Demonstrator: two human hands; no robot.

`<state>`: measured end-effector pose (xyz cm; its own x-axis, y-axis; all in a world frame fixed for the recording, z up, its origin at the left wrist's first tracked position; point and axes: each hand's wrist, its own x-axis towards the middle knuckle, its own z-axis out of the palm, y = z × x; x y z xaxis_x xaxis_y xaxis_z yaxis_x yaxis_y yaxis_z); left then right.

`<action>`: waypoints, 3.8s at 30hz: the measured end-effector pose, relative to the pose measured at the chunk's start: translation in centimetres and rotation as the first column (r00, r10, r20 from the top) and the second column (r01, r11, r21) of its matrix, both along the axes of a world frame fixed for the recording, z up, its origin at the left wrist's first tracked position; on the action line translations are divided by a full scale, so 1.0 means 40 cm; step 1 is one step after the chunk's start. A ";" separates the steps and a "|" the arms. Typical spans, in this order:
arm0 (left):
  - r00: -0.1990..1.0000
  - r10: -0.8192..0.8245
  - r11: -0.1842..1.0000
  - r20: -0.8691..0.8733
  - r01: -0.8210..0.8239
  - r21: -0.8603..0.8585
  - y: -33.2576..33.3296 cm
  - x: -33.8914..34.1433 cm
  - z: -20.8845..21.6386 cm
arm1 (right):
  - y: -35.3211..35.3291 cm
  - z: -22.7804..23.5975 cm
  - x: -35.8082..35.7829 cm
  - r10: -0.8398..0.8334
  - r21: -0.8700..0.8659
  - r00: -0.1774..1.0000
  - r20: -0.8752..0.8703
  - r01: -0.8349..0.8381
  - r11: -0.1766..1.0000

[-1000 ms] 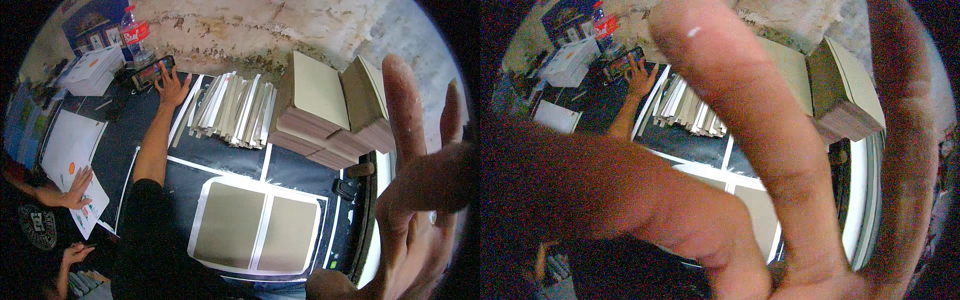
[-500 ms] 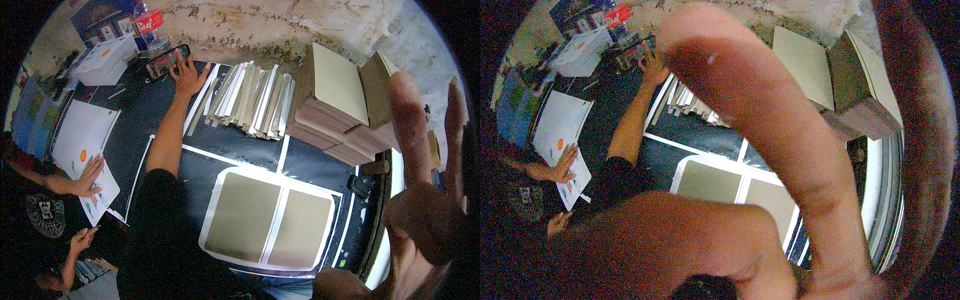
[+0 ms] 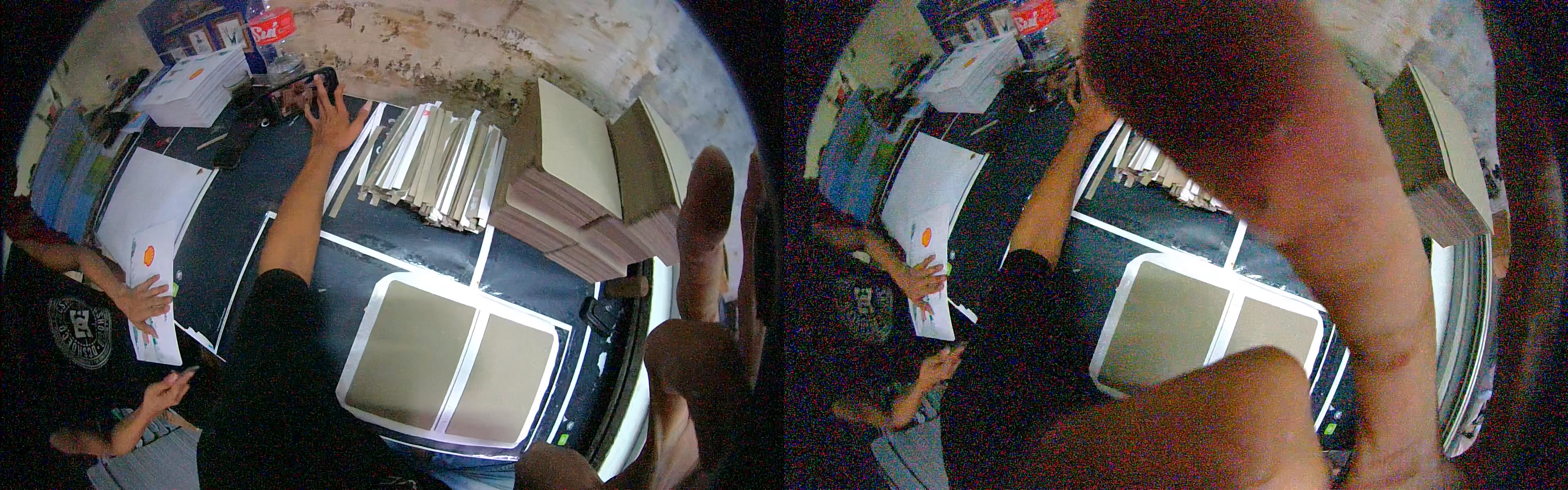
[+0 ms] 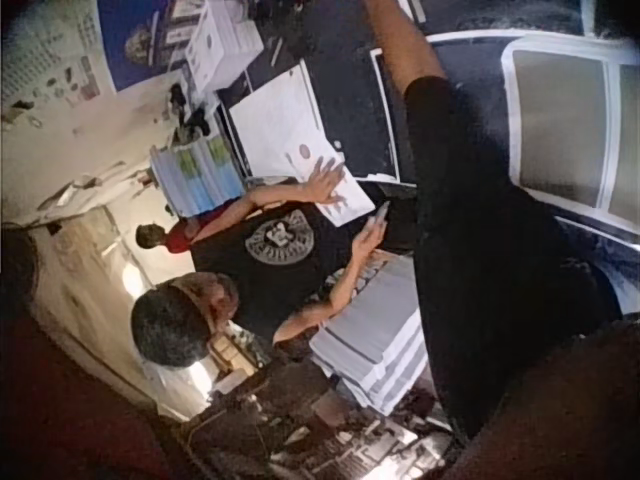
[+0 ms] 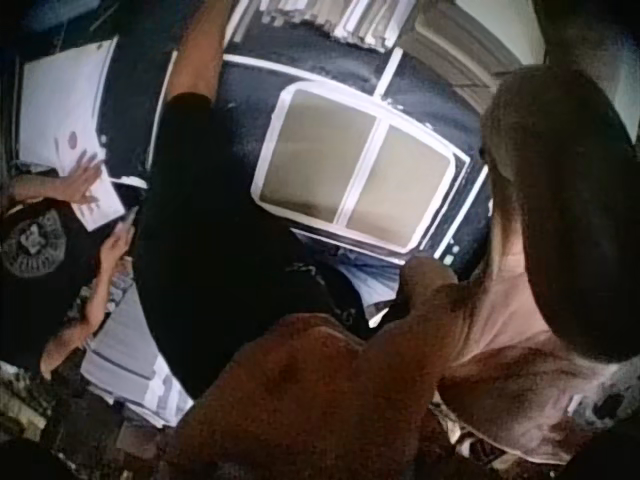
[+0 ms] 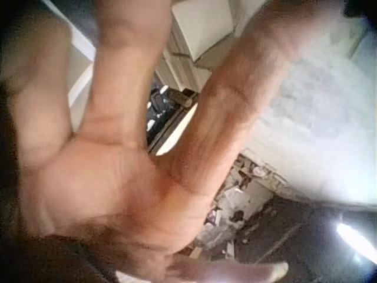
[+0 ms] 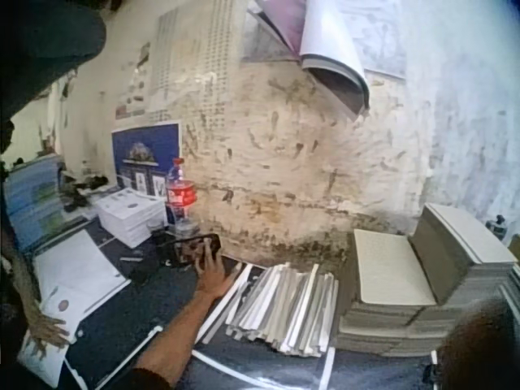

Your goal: The person places cardboard sheets onto a large white paper base, applies thin spacer strips between them, and feeds the assembly through a rolling machine to press the layers together.

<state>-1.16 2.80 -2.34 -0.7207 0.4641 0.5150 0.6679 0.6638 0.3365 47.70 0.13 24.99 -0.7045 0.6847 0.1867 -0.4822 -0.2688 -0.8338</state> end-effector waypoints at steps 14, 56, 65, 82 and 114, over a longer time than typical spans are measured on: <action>0.993 -0.056 0.986 -0.100 0.071 0.150 -0.010 -0.009 -0.010 | -0.019 -0.020 -0.033 0.045 -0.016 0.997 0.066 -0.044 0.999; 0.555 -0.791 0.460 0.256 0.816 -0.348 -0.347 1.063 0.102 | -0.125 -0.520 0.357 -0.373 0.635 0.609 0.700 -0.292 0.715; 0.556 -0.791 0.465 0.255 0.818 -0.340 -0.350 1.059 0.092 | -0.145 -0.502 0.347 -0.388 0.620 0.559 0.733 -0.314 0.719; 0.569 -0.763 0.469 0.307 0.813 -0.345 -0.442 1.062 0.148 | -0.129 -0.508 0.417 -0.537 0.727 0.534 0.653 -0.246 0.641; 0.164 -0.964 0.155 0.210 0.986 -0.061 0.009 1.159 0.153 | 0.174 -0.542 0.434 -0.753 0.870 0.470 0.460 -0.066 0.489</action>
